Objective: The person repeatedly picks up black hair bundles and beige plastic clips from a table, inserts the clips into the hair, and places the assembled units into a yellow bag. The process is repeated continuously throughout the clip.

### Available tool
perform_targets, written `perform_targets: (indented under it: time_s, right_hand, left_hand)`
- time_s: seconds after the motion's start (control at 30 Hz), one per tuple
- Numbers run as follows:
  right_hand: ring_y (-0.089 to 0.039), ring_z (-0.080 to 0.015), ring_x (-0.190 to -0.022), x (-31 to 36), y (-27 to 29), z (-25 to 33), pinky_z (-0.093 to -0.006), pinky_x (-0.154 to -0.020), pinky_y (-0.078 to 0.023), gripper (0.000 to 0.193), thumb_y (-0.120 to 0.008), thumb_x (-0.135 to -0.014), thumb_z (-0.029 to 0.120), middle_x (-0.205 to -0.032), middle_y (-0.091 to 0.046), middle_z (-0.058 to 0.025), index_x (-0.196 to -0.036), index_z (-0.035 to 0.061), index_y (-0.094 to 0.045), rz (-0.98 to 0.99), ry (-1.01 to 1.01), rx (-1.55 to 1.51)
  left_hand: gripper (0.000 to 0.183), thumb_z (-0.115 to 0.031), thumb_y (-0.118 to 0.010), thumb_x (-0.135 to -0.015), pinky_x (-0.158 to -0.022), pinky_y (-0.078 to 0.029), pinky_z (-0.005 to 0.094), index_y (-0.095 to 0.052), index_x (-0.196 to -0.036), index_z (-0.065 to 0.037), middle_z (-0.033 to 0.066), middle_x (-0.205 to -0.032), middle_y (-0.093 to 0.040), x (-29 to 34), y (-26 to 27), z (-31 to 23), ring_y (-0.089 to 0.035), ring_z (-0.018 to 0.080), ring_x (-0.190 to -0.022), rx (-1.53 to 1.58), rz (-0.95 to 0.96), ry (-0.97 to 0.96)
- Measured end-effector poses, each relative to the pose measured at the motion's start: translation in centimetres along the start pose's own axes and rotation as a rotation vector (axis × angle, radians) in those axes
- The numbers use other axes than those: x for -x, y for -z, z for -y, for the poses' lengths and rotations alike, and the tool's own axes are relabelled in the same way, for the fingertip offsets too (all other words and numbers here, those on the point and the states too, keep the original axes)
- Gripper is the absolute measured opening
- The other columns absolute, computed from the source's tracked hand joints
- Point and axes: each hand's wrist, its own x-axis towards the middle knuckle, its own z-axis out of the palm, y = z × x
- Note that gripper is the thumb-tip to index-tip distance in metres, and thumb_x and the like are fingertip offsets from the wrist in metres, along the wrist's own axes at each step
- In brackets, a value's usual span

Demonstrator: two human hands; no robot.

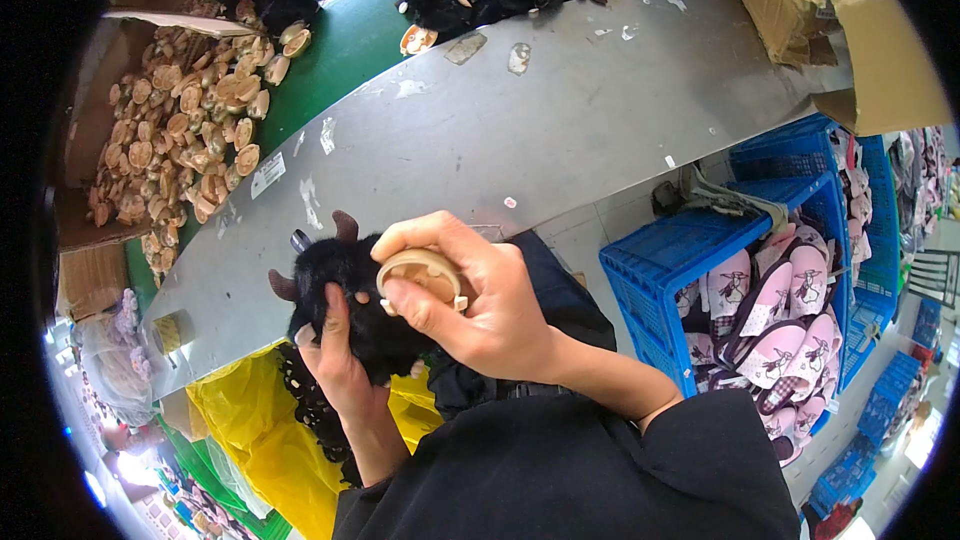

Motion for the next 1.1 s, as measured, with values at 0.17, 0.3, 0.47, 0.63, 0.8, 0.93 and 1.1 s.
perform_targets:
  time_s: [0.17, 0.3, 0.47, 0.63, 0.8, 0.93, 1.1]
  right_hand:
    - [-0.073, -0.0147, -0.084, -0.5, -0.6, 0.0, -0.0251, -0.074, -0.056, 0.027, -0.071, -0.095, 0.008, -0.099, -0.073, -0.0114, -0.12, 0.0009, -0.063, 0.009, 0.1, 0.244]
    - [-0.069, -0.0116, -0.075, -1.0, -0.9, -1.0, -0.0238, -0.069, -0.053, 0.024, -0.072, -0.095, 0.009, -0.089, -0.071, -0.0089, -0.116, -0.0001, -0.063, 0.001, 0.248, 0.376]
    - [-0.069, -0.0244, -0.074, -1.2, -1.2, -2.9, -0.03, -0.066, -0.054, 0.026, -0.072, -0.094, 0.006, -0.096, -0.069, -0.0157, -0.112, -0.0021, -0.056, -0.063, 0.476, 0.548]
    - [-0.063, -0.0351, -0.075, -2.1, -1.1, -4.6, -0.0409, -0.066, -0.053, 0.034, -0.071, -0.093, 0.015, -0.096, -0.063, -0.0174, -0.117, -0.0017, -0.053, -0.099, 0.593, 0.683]
    - [-0.058, -0.0378, -0.076, -2.4, -0.6, -4.3, -0.0443, -0.071, -0.051, 0.046, -0.061, -0.1, 0.038, -0.1, -0.061, -0.0207, -0.127, 0.0017, -0.052, 0.028, 0.606, 0.694]
    - [-0.057, -0.0343, -0.071, -2.5, -0.1, -4.0, -0.0416, -0.068, -0.051, 0.049, -0.07, -0.092, 0.041, -0.09, -0.06, -0.0154, -0.124, 0.005, -0.059, 0.092, 0.552, 0.719]
    - [-0.058, -0.0158, -0.06, -2.1, 1.2, -3.4, -0.0267, -0.056, -0.047, 0.045, -0.086, -0.075, 0.028, -0.08, -0.062, -0.0066, -0.107, 0.005, -0.063, 0.068, 0.367, 0.405]
  left_hand:
    - [0.017, -0.01, -0.067, -0.101, -0.081, -0.049, 0.0234, -0.069, -0.111, 0.004, 0.0031, -0.099, -0.072, 0.4, -0.2, 0.0, -0.063, 0.0095, -0.087, -0.125, -0.08, -0.046]
    - [0.016, -0.009, -0.068, -0.1, -0.077, -0.047, 0.0219, -0.069, -0.11, 0.003, 0.0011, -0.097, -0.071, 0.5, -0.6, -0.1, -0.061, 0.0075, -0.085, -0.172, -0.035, -0.104]
    - [0.014, -0.005, -0.065, -0.1, -0.077, -0.049, 0.0271, -0.065, -0.109, 0.006, 0.0075, -0.093, -0.069, 0.5, -0.3, 0.6, -0.062, 0.0136, -0.084, -0.476, 0.05, -0.314]
    - [0.019, -0.008, -0.065, -0.101, -0.081, -0.048, 0.0272, -0.063, -0.115, 0.005, 0.0077, -0.098, -0.069, 0.1, -0.6, 0.7, -0.062, 0.0137, -0.088, -0.493, 0.096, -0.313]
    - [0.022, -0.012, -0.062, -0.104, -0.086, -0.048, 0.027, -0.066, -0.117, 0.005, 0.0046, -0.108, -0.07, -0.3, -0.1, 1.3, -0.061, 0.0114, -0.097, -0.234, 0.078, -0.158]
    - [0.026, -0.015, -0.058, -0.106, -0.094, -0.051, 0.0309, -0.065, -0.123, 0.003, 0.0066, -0.117, -0.07, -0.6, 1.5, 1.6, -0.066, 0.0162, -0.105, -0.037, 0.181, -0.057]
    - [0.029, -0.016, -0.065, -0.101, -0.093, -0.053, 0.0317, -0.067, -0.12, 0.005, 0.009, -0.115, -0.072, -0.7, 1.3, 0.8, -0.068, 0.0175, -0.102, 0.003, 0.189, 0.015]
